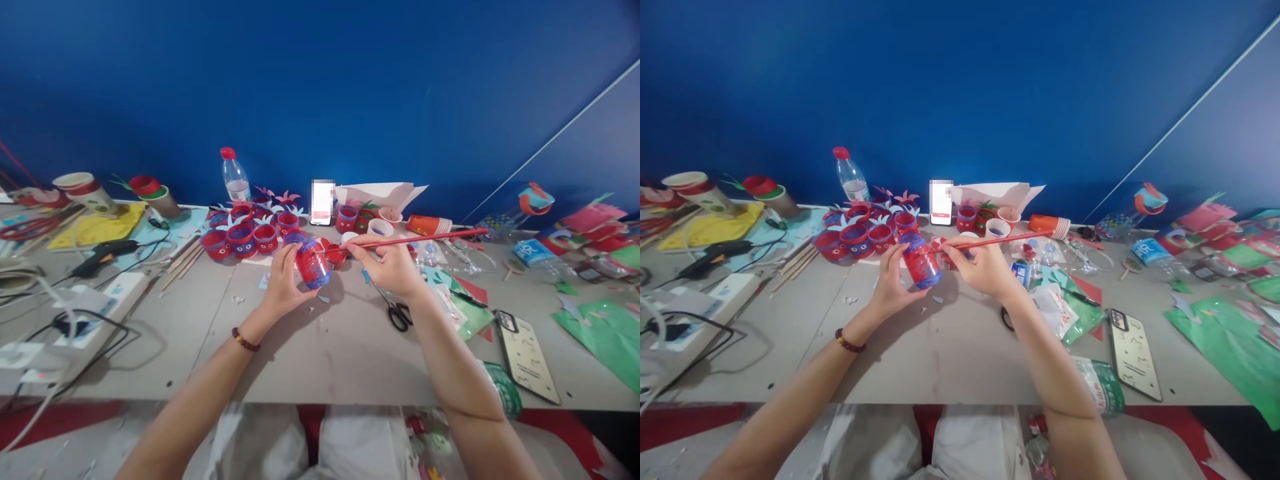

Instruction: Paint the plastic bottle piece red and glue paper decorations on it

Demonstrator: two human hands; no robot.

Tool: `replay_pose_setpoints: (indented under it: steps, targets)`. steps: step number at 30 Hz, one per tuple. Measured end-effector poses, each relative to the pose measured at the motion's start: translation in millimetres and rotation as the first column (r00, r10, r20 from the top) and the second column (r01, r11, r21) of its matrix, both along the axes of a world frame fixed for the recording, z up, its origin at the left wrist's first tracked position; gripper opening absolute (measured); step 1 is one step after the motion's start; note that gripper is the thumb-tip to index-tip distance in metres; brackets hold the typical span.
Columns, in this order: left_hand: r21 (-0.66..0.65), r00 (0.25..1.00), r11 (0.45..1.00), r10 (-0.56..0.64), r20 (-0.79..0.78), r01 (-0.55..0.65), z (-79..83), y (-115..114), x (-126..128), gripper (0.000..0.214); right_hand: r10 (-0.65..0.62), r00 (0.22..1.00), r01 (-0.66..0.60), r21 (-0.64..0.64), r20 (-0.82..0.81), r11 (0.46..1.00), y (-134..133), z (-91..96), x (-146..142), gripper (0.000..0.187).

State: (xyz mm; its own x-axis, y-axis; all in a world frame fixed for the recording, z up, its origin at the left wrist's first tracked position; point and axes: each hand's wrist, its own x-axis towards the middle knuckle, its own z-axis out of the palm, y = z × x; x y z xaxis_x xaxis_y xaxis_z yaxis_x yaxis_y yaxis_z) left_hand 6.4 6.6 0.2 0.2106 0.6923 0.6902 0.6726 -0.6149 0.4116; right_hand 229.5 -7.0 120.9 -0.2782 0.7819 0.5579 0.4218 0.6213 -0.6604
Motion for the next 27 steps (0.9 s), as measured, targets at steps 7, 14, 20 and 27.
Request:
replay_pose_setpoints:
  steps: [7,14,20,27]
  targets:
    - [-0.007,1.0,1.0,-0.011,0.023,0.012,1.4,-0.4,0.4,0.102,-0.118,0.991,0.113,0.079,0.065,0.99,4.1,0.8,9.0,0.02]
    - [0.027,0.998,0.998,-0.057,-0.001,0.057,8.0,-3.1,-1.1,0.102,-0.118,0.993,0.118,0.059,-0.003,0.991,-0.7,6.2,2.9,0.017]
    - [0.029,0.998,0.998,-0.063,-0.025,0.064,7.3,-1.3,-2.0,0.103,-0.008,0.988,0.009,0.01,-0.153,1.0,-3.5,1.1,3.7,0.018]
    - [-0.006,0.999,0.999,-0.039,-0.013,0.039,1.1,2.5,-0.1,0.107,-0.035,0.998,0.033,-0.04,-0.056,0.999,-2.3,-2.5,8.2,0.019]
